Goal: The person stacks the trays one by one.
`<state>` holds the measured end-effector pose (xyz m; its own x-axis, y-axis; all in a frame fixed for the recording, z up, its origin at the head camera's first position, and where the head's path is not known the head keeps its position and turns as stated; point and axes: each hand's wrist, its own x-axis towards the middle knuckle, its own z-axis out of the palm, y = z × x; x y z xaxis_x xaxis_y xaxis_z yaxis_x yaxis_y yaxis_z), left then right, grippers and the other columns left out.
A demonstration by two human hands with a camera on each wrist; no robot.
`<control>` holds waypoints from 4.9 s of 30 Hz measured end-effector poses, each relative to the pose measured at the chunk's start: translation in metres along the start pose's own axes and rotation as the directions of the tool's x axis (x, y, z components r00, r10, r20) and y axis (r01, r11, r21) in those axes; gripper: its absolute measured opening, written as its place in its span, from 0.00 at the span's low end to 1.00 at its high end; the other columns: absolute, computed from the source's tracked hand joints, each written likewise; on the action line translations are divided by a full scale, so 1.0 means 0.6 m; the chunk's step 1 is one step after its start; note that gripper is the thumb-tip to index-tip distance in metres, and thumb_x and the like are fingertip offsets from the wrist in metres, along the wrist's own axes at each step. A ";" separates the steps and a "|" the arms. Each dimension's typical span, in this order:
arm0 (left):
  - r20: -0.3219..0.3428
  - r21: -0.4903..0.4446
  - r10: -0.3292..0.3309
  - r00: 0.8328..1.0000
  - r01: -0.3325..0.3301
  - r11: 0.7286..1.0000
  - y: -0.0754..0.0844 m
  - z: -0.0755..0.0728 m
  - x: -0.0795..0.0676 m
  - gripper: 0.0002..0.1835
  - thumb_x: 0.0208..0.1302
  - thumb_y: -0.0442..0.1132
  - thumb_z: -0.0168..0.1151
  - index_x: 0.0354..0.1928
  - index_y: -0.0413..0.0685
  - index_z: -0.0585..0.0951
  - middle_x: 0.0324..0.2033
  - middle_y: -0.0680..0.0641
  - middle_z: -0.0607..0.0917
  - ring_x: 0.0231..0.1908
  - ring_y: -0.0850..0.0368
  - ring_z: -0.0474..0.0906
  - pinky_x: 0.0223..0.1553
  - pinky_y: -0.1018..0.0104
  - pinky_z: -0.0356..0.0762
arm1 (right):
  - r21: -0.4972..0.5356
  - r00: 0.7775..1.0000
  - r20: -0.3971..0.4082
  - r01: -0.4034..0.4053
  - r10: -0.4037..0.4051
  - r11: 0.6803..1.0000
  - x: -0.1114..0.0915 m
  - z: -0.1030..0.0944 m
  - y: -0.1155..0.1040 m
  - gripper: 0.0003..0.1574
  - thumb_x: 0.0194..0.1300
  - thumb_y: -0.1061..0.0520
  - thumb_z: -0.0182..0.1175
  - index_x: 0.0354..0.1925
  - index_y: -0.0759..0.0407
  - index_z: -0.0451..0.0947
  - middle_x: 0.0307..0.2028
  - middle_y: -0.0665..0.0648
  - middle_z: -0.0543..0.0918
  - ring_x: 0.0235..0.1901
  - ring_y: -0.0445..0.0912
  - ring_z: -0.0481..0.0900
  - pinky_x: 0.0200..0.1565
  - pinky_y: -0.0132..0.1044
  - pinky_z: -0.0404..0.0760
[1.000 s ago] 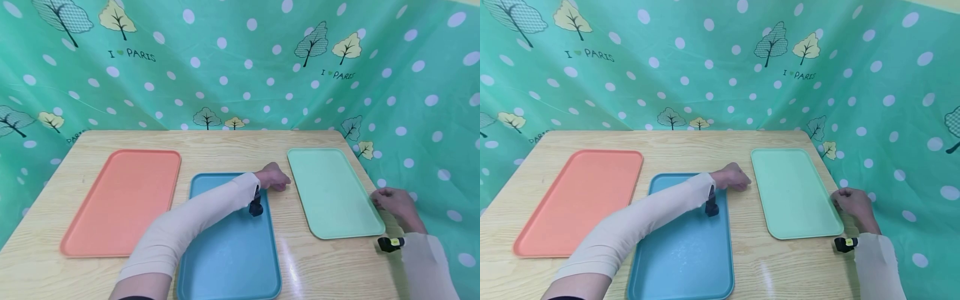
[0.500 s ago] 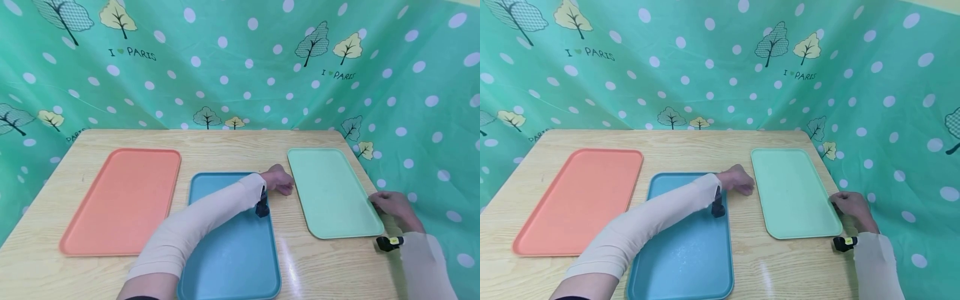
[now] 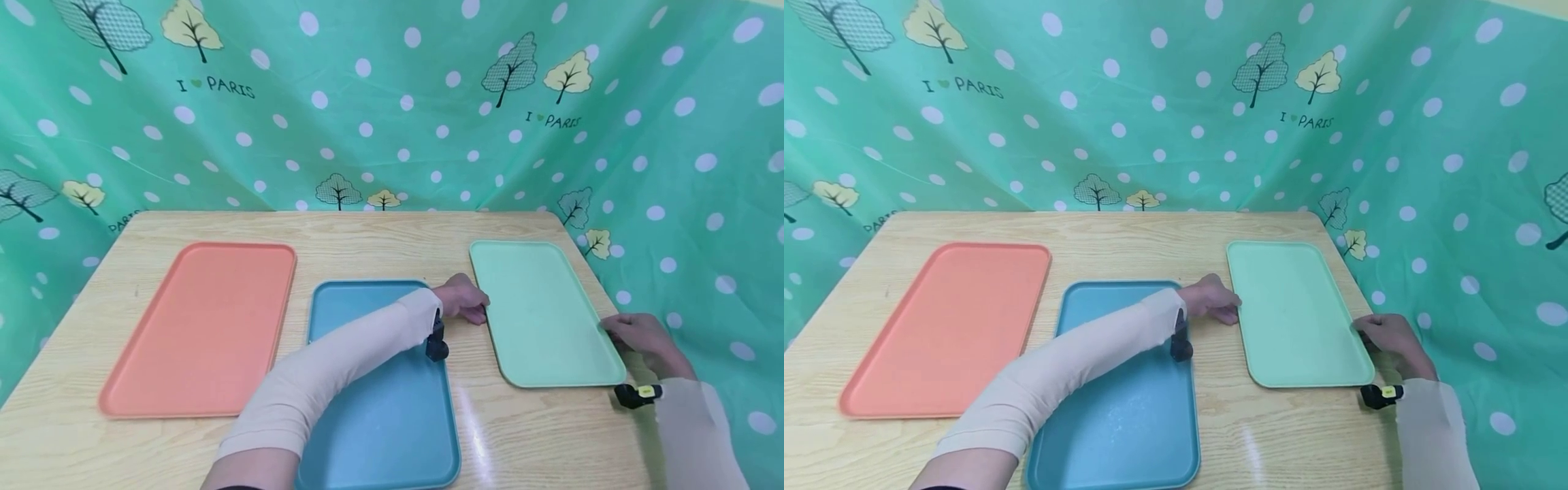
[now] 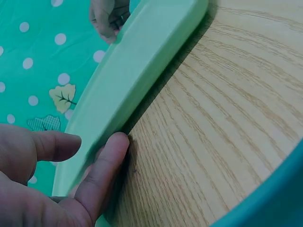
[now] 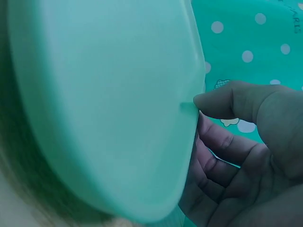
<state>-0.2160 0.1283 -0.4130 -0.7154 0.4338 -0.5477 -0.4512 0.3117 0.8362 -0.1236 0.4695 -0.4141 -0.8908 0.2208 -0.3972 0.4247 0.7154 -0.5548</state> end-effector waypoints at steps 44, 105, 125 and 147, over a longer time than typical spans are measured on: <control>0.042 0.032 0.017 0.999 -0.018 0.999 -0.017 -0.181 -0.111 0.08 0.67 0.34 0.61 0.40 0.35 0.83 0.28 0.43 0.87 0.23 0.59 0.84 0.52 0.56 0.82 | 0.393 0.975 0.087 0.155 -0.204 0.907 -0.058 0.079 -0.129 0.10 0.74 0.54 0.54 0.37 0.45 0.82 0.29 0.37 0.84 0.32 0.33 0.82 0.37 0.28 0.83; -0.134 0.121 -0.007 0.991 0.024 0.992 -0.193 -0.351 -0.356 0.05 0.64 0.33 0.63 0.35 0.37 0.78 0.25 0.45 0.84 0.26 0.59 0.84 0.36 0.65 0.86 | 0.545 0.862 0.368 0.105 -0.350 0.832 -0.159 0.293 -0.278 0.12 0.64 0.62 0.60 0.40 0.74 0.77 0.28 0.52 0.84 0.27 0.42 0.83 0.34 0.34 0.86; -0.148 0.095 -0.036 0.988 0.050 0.994 -0.225 -0.354 -0.365 0.08 0.63 0.32 0.63 0.41 0.33 0.78 0.26 0.44 0.84 0.25 0.59 0.84 0.33 0.66 0.85 | 0.535 0.851 0.403 0.080 -0.337 0.841 -0.167 0.319 -0.277 0.13 0.60 0.64 0.60 0.41 0.74 0.76 0.25 0.52 0.84 0.25 0.42 0.82 0.32 0.32 0.85; -0.102 0.088 -0.023 0.995 0.032 0.996 -0.236 -0.351 -0.362 0.10 0.63 0.31 0.63 0.42 0.31 0.77 0.26 0.44 0.85 0.25 0.59 0.84 0.33 0.66 0.86 | 0.471 0.835 0.431 0.115 -0.341 0.875 -0.180 0.317 -0.276 0.12 0.59 0.64 0.64 0.37 0.74 0.78 0.22 0.52 0.83 0.22 0.40 0.80 0.28 0.30 0.83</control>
<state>-0.1091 -0.1883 -0.4070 -0.7556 0.3380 -0.5611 -0.4250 0.3988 0.8126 -0.0670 0.2012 -0.4180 -0.8194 -0.3455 -0.4573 0.3455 0.3389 -0.8751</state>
